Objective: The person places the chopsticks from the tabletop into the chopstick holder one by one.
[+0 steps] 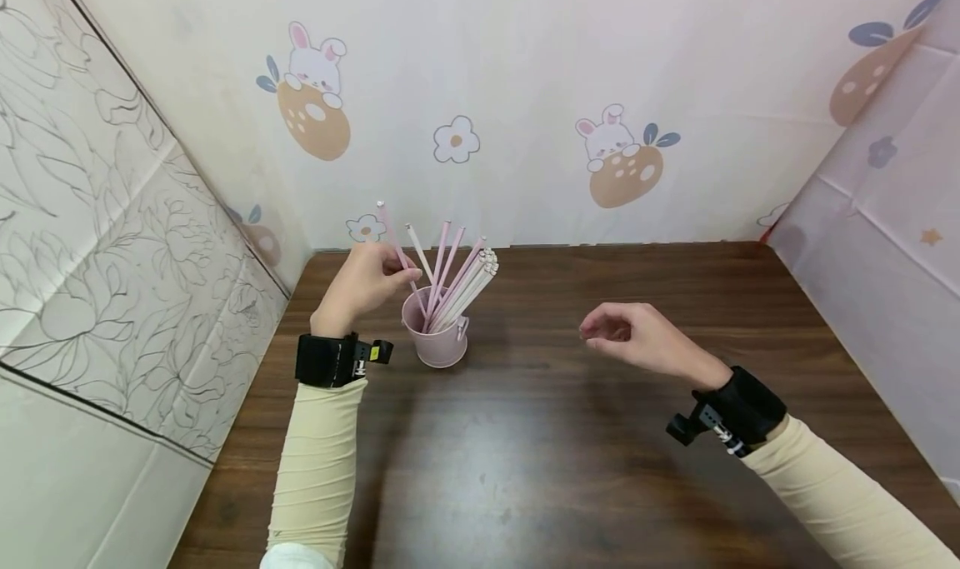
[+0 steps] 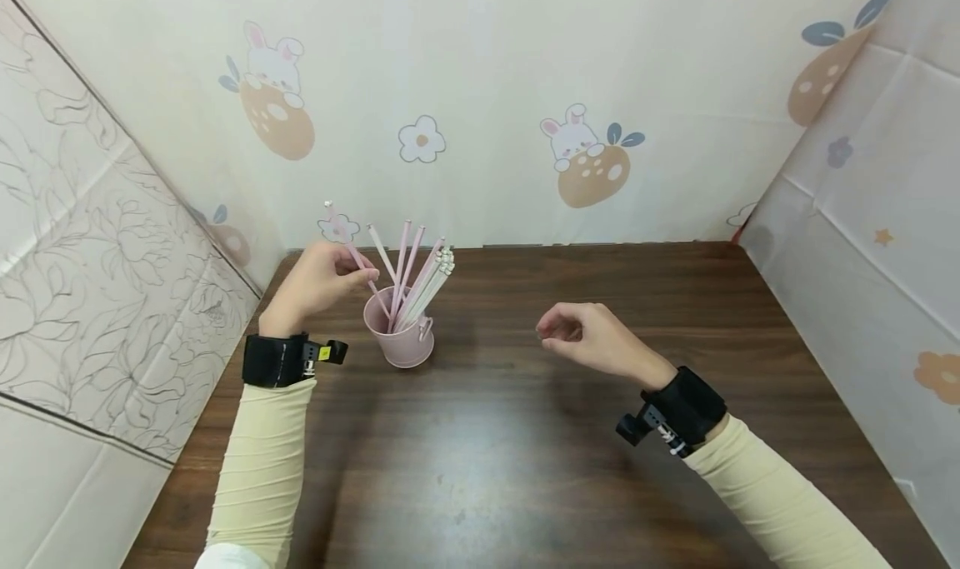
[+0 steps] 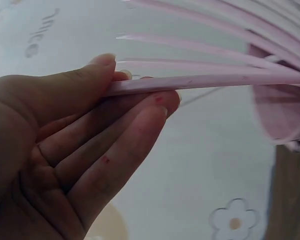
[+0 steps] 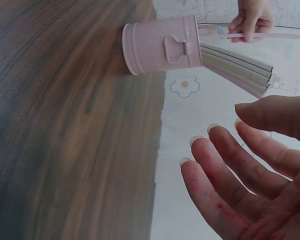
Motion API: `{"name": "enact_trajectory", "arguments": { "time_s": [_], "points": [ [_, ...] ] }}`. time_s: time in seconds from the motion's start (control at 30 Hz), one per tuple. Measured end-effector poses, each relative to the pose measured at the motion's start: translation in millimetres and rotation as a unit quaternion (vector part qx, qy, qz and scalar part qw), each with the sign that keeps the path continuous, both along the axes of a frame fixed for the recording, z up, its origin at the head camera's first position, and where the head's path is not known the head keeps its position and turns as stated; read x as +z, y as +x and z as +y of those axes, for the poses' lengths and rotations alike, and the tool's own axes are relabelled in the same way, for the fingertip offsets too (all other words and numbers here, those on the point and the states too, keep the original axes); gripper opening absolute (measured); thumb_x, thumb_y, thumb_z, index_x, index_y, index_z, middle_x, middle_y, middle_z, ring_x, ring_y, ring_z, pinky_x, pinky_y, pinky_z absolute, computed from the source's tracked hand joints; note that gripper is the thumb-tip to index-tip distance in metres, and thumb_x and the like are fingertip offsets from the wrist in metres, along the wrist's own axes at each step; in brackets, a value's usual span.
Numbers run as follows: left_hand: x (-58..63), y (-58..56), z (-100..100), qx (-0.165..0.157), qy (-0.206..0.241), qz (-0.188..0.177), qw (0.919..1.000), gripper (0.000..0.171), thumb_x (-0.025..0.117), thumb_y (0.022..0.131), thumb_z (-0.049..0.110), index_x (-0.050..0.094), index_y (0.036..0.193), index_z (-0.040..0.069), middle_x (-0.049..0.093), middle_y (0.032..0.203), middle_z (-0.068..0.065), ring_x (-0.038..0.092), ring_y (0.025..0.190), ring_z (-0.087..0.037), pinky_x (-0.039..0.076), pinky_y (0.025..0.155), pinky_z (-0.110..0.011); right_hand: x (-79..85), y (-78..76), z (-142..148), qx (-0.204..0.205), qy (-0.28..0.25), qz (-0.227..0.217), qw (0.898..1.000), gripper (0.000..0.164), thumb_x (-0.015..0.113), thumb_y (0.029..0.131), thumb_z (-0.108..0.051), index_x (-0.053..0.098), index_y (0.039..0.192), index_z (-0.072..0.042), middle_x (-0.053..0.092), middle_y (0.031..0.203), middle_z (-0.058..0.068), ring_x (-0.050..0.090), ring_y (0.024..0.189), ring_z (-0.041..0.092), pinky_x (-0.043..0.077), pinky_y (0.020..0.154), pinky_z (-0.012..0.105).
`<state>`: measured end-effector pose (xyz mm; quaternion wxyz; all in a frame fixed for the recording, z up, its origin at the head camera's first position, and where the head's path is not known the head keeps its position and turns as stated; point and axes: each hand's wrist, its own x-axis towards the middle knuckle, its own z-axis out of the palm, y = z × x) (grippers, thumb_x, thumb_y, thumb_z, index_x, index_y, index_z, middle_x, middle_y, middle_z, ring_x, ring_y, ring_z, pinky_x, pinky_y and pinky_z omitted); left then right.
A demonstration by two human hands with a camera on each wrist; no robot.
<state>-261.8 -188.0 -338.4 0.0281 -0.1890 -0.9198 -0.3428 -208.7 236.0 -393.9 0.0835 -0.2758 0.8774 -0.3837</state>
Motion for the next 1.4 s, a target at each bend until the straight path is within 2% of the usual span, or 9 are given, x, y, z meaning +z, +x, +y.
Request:
{"name": "enact_trajectory", "arguments": {
  "time_s": [0.17, 0.33, 0.53, 0.7, 0.87, 1.0, 1.1, 1.23, 1.4],
  "points": [
    [-19.5, -6.3, 5, -0.008, -0.029, -0.031, 0.9991, 0.016, 0.073, 0.095, 0.015, 0.08, 0.092, 0.001, 0.08, 0.086, -0.014, 0.067, 0.07, -0.011, 0.05, 0.061, -0.024, -8.5, 1.3, 2, 0.009, 0.002, -0.004, 1.0, 0.018, 0.075, 0.094, -0.011, 0.072, 0.112, -0.012, 0.074, 0.105, -0.001, 0.067, 0.089, 0.005, 0.055, 0.078, 0.023],
    [-31.3, -6.4, 12, 0.019, -0.072, -0.051, 0.9959, 0.015, 0.074, 0.095, 0.015, 0.08, 0.091, 0.001, 0.08, 0.085, -0.012, 0.069, 0.07, -0.015, 0.054, 0.063, -0.028, -15.1, 1.8, 1, 0.025, -0.006, -0.007, 1.0, 0.019, 0.073, 0.095, -0.011, 0.071, 0.114, -0.008, 0.074, 0.106, 0.001, 0.068, 0.09, 0.006, 0.056, 0.08, 0.024],
    [-41.1, -5.2, 19, 0.066, -0.135, -0.038, 0.988, 0.017, 0.076, 0.093, 0.017, 0.078, 0.083, 0.004, 0.076, 0.075, -0.007, 0.062, 0.064, -0.017, 0.05, 0.06, -0.031, -18.4, 0.1, -4, 0.036, -0.004, -0.014, 0.999, 0.022, 0.073, 0.096, -0.013, 0.07, 0.117, -0.008, 0.074, 0.106, 0.001, 0.067, 0.09, 0.006, 0.056, 0.081, 0.024],
    [-45.5, -2.5, 24, 0.064, -0.169, -0.022, 0.9832, 0.015, 0.079, 0.091, 0.019, 0.079, 0.08, 0.009, 0.075, 0.074, -0.004, 0.063, 0.066, -0.019, 0.05, 0.058, -0.034, -18.6, 0.0, -8, 0.034, 0.0, -0.021, 0.999, 0.022, 0.074, 0.095, -0.011, 0.071, 0.116, -0.007, 0.074, 0.106, -0.001, 0.067, 0.09, 0.005, 0.056, 0.081, 0.024],
    [-50.9, 0.3, 25, 0.059, -0.152, -0.008, 0.9866, 0.01, 0.081, 0.089, 0.018, 0.082, 0.085, 0.01, 0.078, 0.079, -0.003, 0.068, 0.069, -0.018, 0.055, 0.062, -0.036, -18.8, 1.2, -10, 0.034, -0.002, -0.024, 0.999, 0.021, 0.073, 0.095, -0.011, 0.071, 0.116, -0.006, 0.074, 0.105, 0.0, 0.067, 0.09, 0.006, 0.056, 0.08, 0.024],
    [-53.2, 4.1, 20, 0.06, -0.093, 0.015, 0.9938, 0.009, 0.079, 0.09, 0.015, 0.08, 0.09, 0.006, 0.079, 0.082, -0.006, 0.071, 0.072, -0.018, 0.058, 0.066, -0.035, -19.0, 1.2, -12, 0.038, -0.006, -0.022, 0.999, 0.02, 0.073, 0.096, -0.011, 0.071, 0.115, -0.006, 0.074, 0.105, 0.001, 0.067, 0.09, 0.007, 0.056, 0.079, 0.025],
    [-52.5, 9.3, 13, 0.067, -0.043, 0.034, 0.9962, 0.021, 0.081, 0.089, 0.018, 0.078, 0.102, 0.001, 0.079, 0.095, -0.013, 0.074, 0.085, -0.025, 0.06, 0.077, -0.039, -20.7, -1.1, -16, 0.036, -0.012, -0.014, 0.999, 0.019, 0.072, 0.096, -0.01, 0.071, 0.114, -0.007, 0.074, 0.105, 0.002, 0.067, 0.09, 0.007, 0.056, 0.079, 0.024],
    [-53.3, 16.8, 4, 0.069, -0.03, 0.015, 0.997, 0.061, 0.09, 0.079, 0.028, 0.068, 0.126, -0.006, 0.072, 0.125, -0.022, 0.069, 0.116, -0.036, 0.054, 0.102, -0.048, -24.9, -9.2, -39, 0.021, -0.024, 0.0, 0.999, 0.021, 0.075, 0.094, -0.011, 0.072, 0.114, -0.009, 0.075, 0.106, 0.006, 0.067, 0.089, 0.009, 0.056, 0.078, 0.023],
    [-61.4, 18.4, 6, 0.008, -0.065, -0.032, 0.9973, 0.082, 0.095, 0.071, 0.035, 0.063, 0.136, -0.003, 0.069, 0.133, -0.019, 0.063, 0.126, -0.034, 0.049, 0.111, -0.047, -30.8, -27.0, -96, -0.016, -0.071, 0.018, 0.997, 0.035, 0.081, 0.089, -0.014, 0.07, 0.12, -0.002, 0.076, 0.112, 0.018, 0.073, 0.093, 0.022, 0.061, 0.082, 0.033]
  ]
}}
